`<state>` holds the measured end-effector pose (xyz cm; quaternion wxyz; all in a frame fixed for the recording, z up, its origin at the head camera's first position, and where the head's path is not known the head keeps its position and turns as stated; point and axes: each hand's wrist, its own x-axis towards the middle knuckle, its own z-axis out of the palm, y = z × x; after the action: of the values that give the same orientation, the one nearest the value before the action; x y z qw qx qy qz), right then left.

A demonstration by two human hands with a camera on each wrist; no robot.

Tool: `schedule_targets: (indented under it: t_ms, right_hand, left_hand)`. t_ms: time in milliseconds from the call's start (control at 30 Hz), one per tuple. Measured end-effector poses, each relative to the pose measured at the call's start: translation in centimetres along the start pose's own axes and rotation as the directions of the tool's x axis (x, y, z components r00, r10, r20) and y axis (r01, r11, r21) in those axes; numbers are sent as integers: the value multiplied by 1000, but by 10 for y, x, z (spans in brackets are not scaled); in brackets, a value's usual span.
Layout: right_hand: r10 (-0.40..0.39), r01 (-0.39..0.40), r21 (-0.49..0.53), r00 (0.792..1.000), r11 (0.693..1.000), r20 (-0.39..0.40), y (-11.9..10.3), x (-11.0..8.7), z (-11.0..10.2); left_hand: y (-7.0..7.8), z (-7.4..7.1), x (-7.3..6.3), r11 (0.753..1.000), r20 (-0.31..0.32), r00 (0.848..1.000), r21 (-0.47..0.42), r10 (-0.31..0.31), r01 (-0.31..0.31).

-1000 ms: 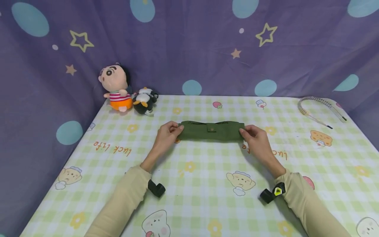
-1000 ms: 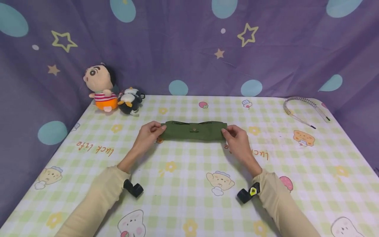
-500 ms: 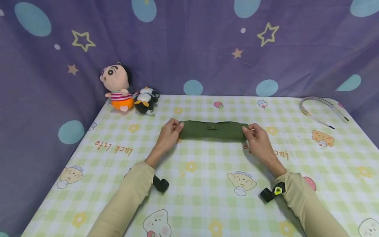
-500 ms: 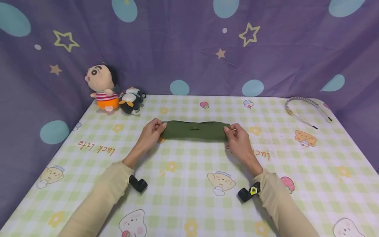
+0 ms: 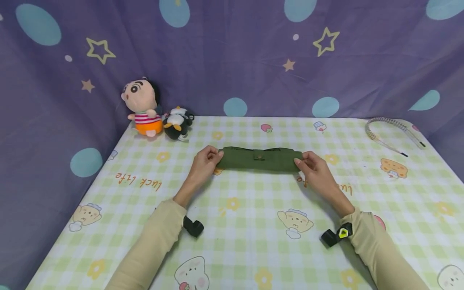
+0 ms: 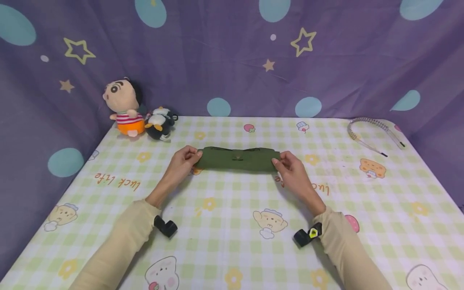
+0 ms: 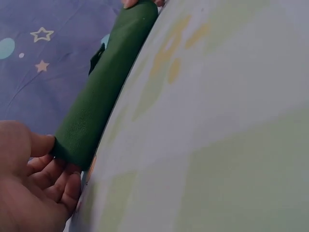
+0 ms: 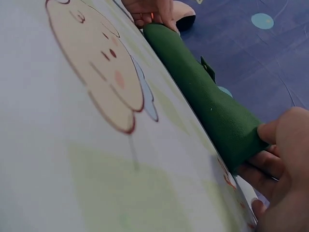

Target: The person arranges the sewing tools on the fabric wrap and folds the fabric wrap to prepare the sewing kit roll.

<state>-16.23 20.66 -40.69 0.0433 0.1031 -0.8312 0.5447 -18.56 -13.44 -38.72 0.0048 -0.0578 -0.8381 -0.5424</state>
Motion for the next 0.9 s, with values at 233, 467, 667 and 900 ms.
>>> schedule_targets:
  t_ms: [233,467,667,900]
  right_hand:
    - [-46,44,-44,998,998,-45,3,2,-2]
    - [-46,39,-91,997,995,-67,3,2,-1]
    - [-53,46,-102,997,994,-63,4,2,-3]
    - [-3,1,-39,999,999,-48,3,1,-4]
  left_hand:
    - [0,2,7,993,33,998,105,55,-59]
    - [2,3,11,985,34,999,165,42,-47]
    - [3,0,11,983,19,999,178,36,-39]
    - [-2,-3,7,993,23,1000,116,1,-3]
